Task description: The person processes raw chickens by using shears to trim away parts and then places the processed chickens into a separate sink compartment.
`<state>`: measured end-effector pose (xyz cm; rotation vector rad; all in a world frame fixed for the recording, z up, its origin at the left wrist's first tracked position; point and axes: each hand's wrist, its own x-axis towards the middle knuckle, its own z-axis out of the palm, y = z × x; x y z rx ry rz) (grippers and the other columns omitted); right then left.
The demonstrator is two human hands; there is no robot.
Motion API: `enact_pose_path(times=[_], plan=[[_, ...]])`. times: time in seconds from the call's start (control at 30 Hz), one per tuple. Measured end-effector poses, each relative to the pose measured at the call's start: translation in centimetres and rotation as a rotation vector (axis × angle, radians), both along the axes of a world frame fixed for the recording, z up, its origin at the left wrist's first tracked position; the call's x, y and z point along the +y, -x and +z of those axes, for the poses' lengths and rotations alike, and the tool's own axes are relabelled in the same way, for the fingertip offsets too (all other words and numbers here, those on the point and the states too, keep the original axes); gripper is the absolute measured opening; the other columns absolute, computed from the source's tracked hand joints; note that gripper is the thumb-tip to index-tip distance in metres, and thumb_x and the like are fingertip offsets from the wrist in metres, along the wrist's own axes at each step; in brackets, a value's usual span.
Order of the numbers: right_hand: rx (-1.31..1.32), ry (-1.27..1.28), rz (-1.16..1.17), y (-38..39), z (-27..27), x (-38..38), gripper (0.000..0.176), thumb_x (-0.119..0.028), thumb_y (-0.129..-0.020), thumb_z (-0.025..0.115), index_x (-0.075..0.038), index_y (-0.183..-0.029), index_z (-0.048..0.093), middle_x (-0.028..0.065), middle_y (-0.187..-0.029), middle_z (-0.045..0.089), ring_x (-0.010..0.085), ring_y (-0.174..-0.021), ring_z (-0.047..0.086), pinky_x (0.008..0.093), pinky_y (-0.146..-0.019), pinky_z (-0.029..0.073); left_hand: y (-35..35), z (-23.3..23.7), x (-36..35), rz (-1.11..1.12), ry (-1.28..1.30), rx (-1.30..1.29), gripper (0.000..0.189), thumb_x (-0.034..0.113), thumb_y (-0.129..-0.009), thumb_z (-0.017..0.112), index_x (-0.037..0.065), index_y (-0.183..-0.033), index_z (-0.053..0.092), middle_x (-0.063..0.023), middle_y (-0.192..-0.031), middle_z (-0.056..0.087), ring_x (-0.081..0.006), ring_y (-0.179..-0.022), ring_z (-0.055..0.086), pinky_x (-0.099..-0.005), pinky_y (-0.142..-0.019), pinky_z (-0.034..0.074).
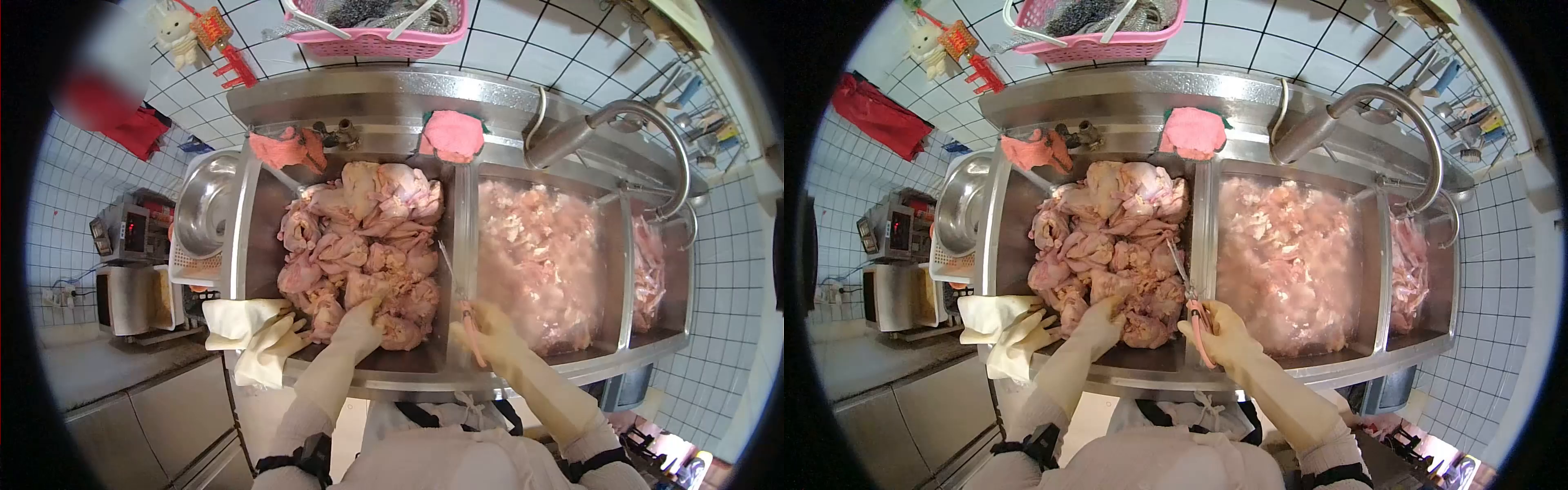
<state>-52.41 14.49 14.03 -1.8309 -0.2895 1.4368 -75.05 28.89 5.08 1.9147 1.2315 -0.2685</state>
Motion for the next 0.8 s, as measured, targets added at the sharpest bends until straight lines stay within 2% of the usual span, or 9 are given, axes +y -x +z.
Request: enact_pose_path(times=[0.1,0.17,0.3,0.37,0.43,0.53,0.6,0.7,0.8], plan=[[-0.161,-0.149,0.154,0.0,-2.3,-1.6,0.05,-0.019,-0.086,0.077,-0.001,-0.128,0.055,0.0034,-0.097,0.062,0.0072,-0.076,0.057,0.0245,-0.064,0.049,2.1,1.8,0.7,0.317,-0.014,-0.188,0.038,0.012,-0.089,0.064,0.005,-0.126,0.06,-0.0212,-0.11,0.068,-0.0335,-0.108,0.064,-0.039,-0.092,0.05],[-0.033,-0.113,0.063,0.0,-2.1,-1.0,0.049,-0.016,-0.086,0.077,-0.002,-0.128,0.055,0.0037,-0.099,0.063,0.0084,-0.08,0.059,0.0245,-0.065,0.049,5.5,0.7,3.1,0.53,-0.302,-0.271,0.039,0.007,-0.087,0.067,-0.001,-0.124,0.058,-0.0213,-0.108,0.067,-0.0315,-0.105,0.065,-0.0361,-0.091,0.05],[0.078,0.003,-0.025,0.2,0.0,-1.1,0.05,-0.014,-0.085,0.077,-0.002,-0.128,0.055,0.0033,-0.099,0.063,0.0095,-0.082,0.06,0.0243,-0.067,0.051,7.9,1.5,5.1,0.555,-0.076,-0.113,0.048,0.011,-0.084,0.072,0.001,-0.128,0.057,-0.0205,-0.107,0.067,-0.0326,-0.103,0.065,-0.0355,-0.093,0.05],[0.107,0.05,-0.013,0.5,0.5,-0.7,0.05,-0.015,-0.085,0.078,-0.002,-0.127,0.055,0.0029,-0.098,0.063,0.0091,-0.081,0.06,0.0241,-0.068,0.051,7.6,-1.9,3.4,0.345,0.058,-0.123,0.056,0.016,-0.079,0.076,0.005,-0.13,0.055,-0.0198,-0.107,0.067,-0.0329,-0.103,0.064,-0.0351,-0.092,0.05],[0.132,0.091,-0.001,0.8,-0.1,-0.5,0.049,-0.016,-0.085,0.078,-0.001,-0.126,0.056,0.0025,-0.098,0.063,0.0087,-0.081,0.059,0.024,-0.068,0.051,6.3,-4.1,2.6,0.179,-0.246,-0.031,0.07,0.011,-0.076,0.082,0.009,-0.139,0.049,-0.0122,-0.116,0.063,-0.0309,-0.101,0.063,-0.034,-0.095,0.05],[0.02,0.005,0.154,1.6,-1.5,-1.5,0.049,-0.018,-0.084,0.079,-0.001,-0.124,0.057,0.0018,-0.095,0.062,0.0077,-0.08,0.058,0.0234,-0.069,0.05,5.2,-3.2,2.9,0.41,0.045,0.085,0.058,0.013,-0.085,0.075,0.01,-0.137,0.049,-0.01,-0.112,0.065,-0.0288,-0.1,0.065,-0.0347,-0.085,0.055],[-0.09,-0.022,0.311,1.8,-1.1,-0.9,0.047,-0.018,-0.084,0.079,0.0,-0.122,0.058,0.0006,-0.092,0.062,0.0066,-0.078,0.055,0.0225,-0.07,0.049,7.7,-8.1,2.6,0.901,0.317,-0.287,0.053,0.026,-0.085,0.073,0.004,-0.131,0.055,-0.017,-0.12,0.062,-0.0304,-0.103,0.065,-0.0379,-0.085,0.054],[-0.099,0.077,0.364,2.0,-0.2,0.4,0.046,-0.019,-0.085,0.078,0.0,-0.121,0.059,-0.0004,-0.089,0.06,0.0066,-0.077,0.053,0.022,-0.069,0.048,8.0,-1.4,2.3,1.288,0.699,-0.593,0.051,0.035,-0.091,0.067,0.004,-0.13,0.056,-0.0161,-0.122,0.062,-0.0315,-0.1,0.065,-0.0369,-0.081,0.055],[0.026,0.058,0.238,2.2,-1.6,0.1,0.049,-0.021,-0.089,0.073,-0.004,-0.131,0.055,0.0088,-0.103,0.062,0.0113,-0.083,0.061,0.0267,-0.07,0.052,7.7,-1.1,1.1,0.997,0.69,-0.485,0.068,0.041,-0.091,0.067,0.0,-0.141,0.046,-0.0182,-0.132,0.057,-0.0292,-0.111,0.06,-0.0345,-0.093,0.049]])
